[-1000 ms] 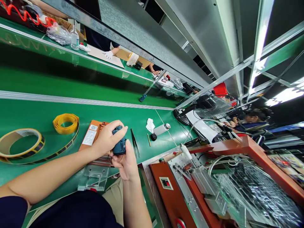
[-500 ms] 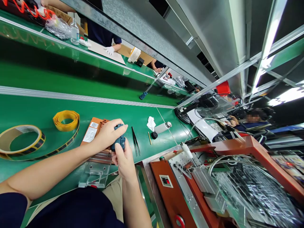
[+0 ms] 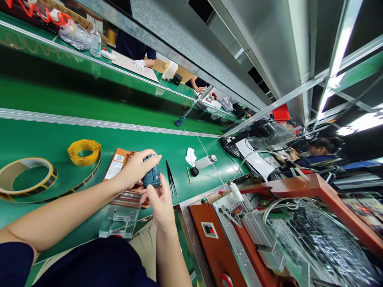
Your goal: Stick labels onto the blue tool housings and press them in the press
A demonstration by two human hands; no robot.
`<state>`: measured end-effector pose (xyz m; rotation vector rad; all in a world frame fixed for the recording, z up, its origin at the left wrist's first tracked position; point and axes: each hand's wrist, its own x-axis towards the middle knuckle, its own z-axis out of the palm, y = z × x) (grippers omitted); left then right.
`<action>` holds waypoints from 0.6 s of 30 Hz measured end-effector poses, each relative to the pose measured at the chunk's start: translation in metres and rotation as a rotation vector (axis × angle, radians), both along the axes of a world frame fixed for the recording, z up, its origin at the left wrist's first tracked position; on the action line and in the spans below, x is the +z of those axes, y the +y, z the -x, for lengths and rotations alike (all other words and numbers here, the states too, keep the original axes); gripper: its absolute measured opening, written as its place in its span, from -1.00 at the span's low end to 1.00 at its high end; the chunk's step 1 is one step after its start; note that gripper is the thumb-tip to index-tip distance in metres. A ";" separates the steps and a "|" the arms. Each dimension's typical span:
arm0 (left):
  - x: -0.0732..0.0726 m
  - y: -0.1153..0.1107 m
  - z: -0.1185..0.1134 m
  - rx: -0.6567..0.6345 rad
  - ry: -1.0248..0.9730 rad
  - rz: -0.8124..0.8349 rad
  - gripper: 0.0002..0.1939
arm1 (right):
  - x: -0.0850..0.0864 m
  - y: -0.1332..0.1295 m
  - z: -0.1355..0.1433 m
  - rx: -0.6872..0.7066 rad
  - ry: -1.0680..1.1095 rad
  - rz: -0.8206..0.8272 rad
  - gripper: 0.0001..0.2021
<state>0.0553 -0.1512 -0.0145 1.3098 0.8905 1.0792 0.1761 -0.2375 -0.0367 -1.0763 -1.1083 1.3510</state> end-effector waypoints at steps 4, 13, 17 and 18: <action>0.000 0.000 -0.001 -0.008 -0.012 -0.010 -0.63 | -0.001 0.000 -0.001 -0.013 -0.006 -0.021 -0.51; 0.002 0.000 -0.002 -0.059 -0.113 0.022 -0.64 | -0.001 0.002 -0.004 -0.145 -0.052 -0.076 -0.41; 0.004 -0.001 -0.002 -0.071 -0.111 0.031 -0.66 | 0.001 0.001 -0.006 -0.187 -0.104 -0.106 -0.38; 0.004 -0.002 -0.003 -0.076 -0.114 0.033 -0.66 | 0.001 0.001 -0.007 -0.189 -0.108 -0.105 -0.38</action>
